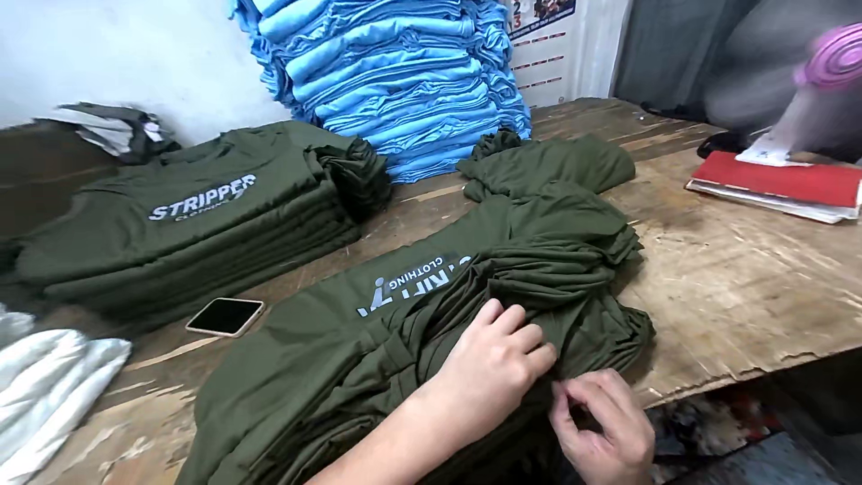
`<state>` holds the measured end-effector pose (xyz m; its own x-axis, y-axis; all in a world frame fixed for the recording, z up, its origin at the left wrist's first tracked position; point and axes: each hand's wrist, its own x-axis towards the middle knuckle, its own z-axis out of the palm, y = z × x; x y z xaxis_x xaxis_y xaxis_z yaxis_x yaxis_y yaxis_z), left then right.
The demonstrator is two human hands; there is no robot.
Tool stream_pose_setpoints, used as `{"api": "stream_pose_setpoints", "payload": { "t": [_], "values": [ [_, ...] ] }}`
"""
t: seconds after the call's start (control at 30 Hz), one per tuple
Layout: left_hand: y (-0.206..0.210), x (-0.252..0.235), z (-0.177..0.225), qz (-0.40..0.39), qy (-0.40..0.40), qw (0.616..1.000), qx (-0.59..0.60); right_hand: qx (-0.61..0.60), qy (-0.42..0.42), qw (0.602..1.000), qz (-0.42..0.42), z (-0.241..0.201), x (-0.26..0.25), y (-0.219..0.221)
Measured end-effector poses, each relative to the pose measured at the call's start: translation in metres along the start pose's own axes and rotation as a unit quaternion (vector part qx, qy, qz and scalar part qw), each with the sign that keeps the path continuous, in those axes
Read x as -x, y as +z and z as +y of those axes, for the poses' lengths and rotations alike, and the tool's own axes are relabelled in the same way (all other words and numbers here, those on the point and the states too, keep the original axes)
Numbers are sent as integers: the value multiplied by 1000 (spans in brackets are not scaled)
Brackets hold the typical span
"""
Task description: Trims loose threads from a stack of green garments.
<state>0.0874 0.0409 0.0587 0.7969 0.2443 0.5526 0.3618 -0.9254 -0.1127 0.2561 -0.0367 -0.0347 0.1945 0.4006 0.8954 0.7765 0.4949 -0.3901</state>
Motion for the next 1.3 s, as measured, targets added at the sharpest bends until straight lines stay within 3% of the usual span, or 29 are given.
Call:
{"api": "stream_pose_setpoints", "payload": {
  "t": [0.27, 0.43, 0.6, 0.73, 0.83, 0.9, 0.97, 1.03, 1.07, 1.2, 1.3],
  "values": [
    [-6, -1, 4, 11, 2, 1000, -26, -5, -20, 1000, 6, 9, -3, -3],
    [-7, -3, 6, 2, 17, 999, -51, 26, -88, 994, -58, 17, -2, -5],
    [-26, 5, -2, 12, -72, 996, -49, 53, 60, 995, -59, 9, -19, -14],
    [-31, 6, -18, 53, -133, 987, -73, 114, 36, 991, -64, -1, -32, 6],
    [-36, 9, -24, 66, -141, 984, -86, 38, 48, 997, -54, 3, -31, 3],
    [-37, 14, -24, 73, -137, 984, -81, -59, 64, 988, -125, 9, -32, -15],
    [-36, 18, -22, 66, -129, 987, -66, -130, 58, 950, -277, 17, -36, -40],
    [-33, 18, -20, 55, -123, 990, -51, -139, 35, 900, -412, 20, -45, -58],
    [-31, 16, -19, 53, -122, 990, -42, -126, 47, 894, -428, 18, -48, -62],
    [-22, 6, -14, 52, -117, 992, -18, 25, 178, 962, -206, -3, -42, -40],
    [-12, -1, -10, 32, -88, 996, -11, 118, 184, 967, -133, -4, -34, -7]
  ]
}}
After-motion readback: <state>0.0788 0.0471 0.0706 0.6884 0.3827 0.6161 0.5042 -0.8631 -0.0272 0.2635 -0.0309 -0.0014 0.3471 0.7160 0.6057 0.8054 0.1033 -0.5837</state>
